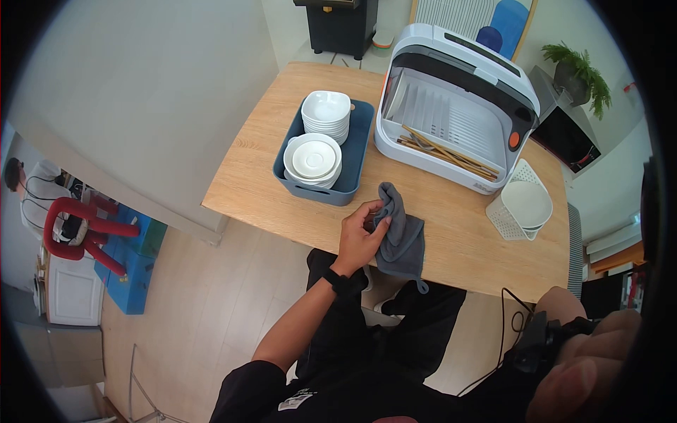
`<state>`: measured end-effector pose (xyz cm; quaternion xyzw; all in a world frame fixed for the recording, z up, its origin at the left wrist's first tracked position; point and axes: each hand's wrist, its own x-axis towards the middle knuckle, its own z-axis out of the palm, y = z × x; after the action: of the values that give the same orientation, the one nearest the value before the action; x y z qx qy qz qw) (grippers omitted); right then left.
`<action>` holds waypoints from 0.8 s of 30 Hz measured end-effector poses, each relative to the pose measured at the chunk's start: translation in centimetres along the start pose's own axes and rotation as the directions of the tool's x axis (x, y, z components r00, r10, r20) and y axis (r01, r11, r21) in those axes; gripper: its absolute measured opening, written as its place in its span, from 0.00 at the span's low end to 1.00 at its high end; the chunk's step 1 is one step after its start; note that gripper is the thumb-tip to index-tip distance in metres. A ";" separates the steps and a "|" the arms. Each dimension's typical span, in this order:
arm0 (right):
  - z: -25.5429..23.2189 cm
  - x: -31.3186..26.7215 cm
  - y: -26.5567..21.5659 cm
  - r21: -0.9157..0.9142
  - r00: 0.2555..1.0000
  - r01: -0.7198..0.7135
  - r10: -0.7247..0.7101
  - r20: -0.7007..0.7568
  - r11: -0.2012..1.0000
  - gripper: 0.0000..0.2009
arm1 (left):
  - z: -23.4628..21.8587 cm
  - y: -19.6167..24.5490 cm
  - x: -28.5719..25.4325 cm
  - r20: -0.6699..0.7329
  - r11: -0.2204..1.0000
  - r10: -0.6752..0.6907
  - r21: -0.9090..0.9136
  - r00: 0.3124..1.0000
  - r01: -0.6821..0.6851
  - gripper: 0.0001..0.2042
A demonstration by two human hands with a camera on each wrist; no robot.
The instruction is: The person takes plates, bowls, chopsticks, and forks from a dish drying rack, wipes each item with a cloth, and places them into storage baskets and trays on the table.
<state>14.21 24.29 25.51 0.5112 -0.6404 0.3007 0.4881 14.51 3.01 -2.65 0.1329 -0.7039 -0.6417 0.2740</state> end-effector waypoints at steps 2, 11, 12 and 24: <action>-0.9 -0.4 -0.1 -0.063 0.994 0.019 -0.026 -0.103 0.998 0.20 | 0.2 -0.5 0.1 -0.034 0.998 0.060 -0.034 0.998 -0.061 0.16; -2.6 1.0 -0.1 -0.296 0.865 0.027 -0.171 -0.473 0.955 0.33 | 0.1 -0.6 0.1 -0.024 0.998 0.047 -0.036 0.999 -0.048 0.16; -1.6 2.1 1.0 -0.007 0.810 0.320 -0.278 -0.517 0.947 0.23 | 0.0 -0.3 0.1 -0.011 0.999 0.042 0.006 0.999 -0.042 0.16; -1.4 3.4 1.2 0.967 0.998 -0.020 -0.050 0.034 0.255 0.12 | 0.1 -0.4 0.1 -0.023 0.998 0.057 -0.022 0.998 -0.058 0.16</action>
<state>13.57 24.68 29.28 0.7173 -0.3325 0.6095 0.0589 14.31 2.99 -3.06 0.1168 -0.6971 -0.6399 0.3017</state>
